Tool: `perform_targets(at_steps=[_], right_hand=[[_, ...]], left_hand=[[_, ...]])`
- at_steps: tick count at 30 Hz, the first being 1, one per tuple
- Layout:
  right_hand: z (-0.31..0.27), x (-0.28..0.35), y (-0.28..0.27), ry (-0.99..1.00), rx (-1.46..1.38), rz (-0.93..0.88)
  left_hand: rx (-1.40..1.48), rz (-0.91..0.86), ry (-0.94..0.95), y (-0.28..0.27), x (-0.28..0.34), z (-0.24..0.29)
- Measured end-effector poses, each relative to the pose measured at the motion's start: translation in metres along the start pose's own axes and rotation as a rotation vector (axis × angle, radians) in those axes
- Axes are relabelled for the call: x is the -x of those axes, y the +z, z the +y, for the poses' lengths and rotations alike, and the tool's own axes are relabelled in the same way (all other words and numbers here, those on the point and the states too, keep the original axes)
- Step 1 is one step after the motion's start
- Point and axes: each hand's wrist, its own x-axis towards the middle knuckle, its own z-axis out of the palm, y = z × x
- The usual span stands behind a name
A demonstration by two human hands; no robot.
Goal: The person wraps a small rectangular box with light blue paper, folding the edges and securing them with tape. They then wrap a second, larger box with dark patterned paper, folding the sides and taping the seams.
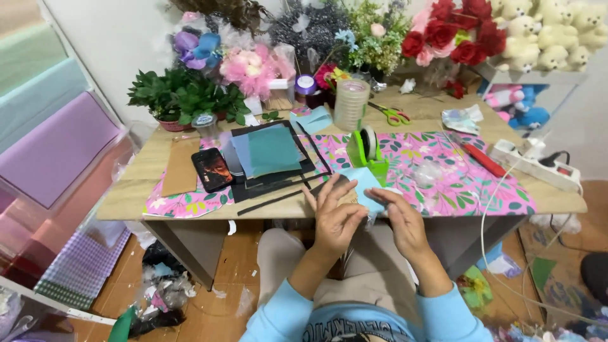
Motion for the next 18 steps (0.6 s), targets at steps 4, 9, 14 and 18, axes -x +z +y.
perform_targets(at_steps=[4, 9, 14, 18], right_hand=[[0.005, 0.004, 0.001, -0.032, -0.065, -0.031], [0.007, 0.008, 0.008, -0.005, 0.027, 0.096], [-0.006, 0.003, 0.010, -0.041, 0.128, 0.182], [-0.005, 0.000, 0.009, -0.071, 0.143, 0.219]], left_hand=[[-0.014, -0.032, -0.045, -0.007, -0.001, 0.004], [-0.053, -0.029, -0.058, -0.010, 0.000, 0.005], [-0.085, -0.008, -0.034, -0.009, -0.002, 0.008], [-0.160, 0.016, 0.002, -0.006, -0.001, 0.008]])
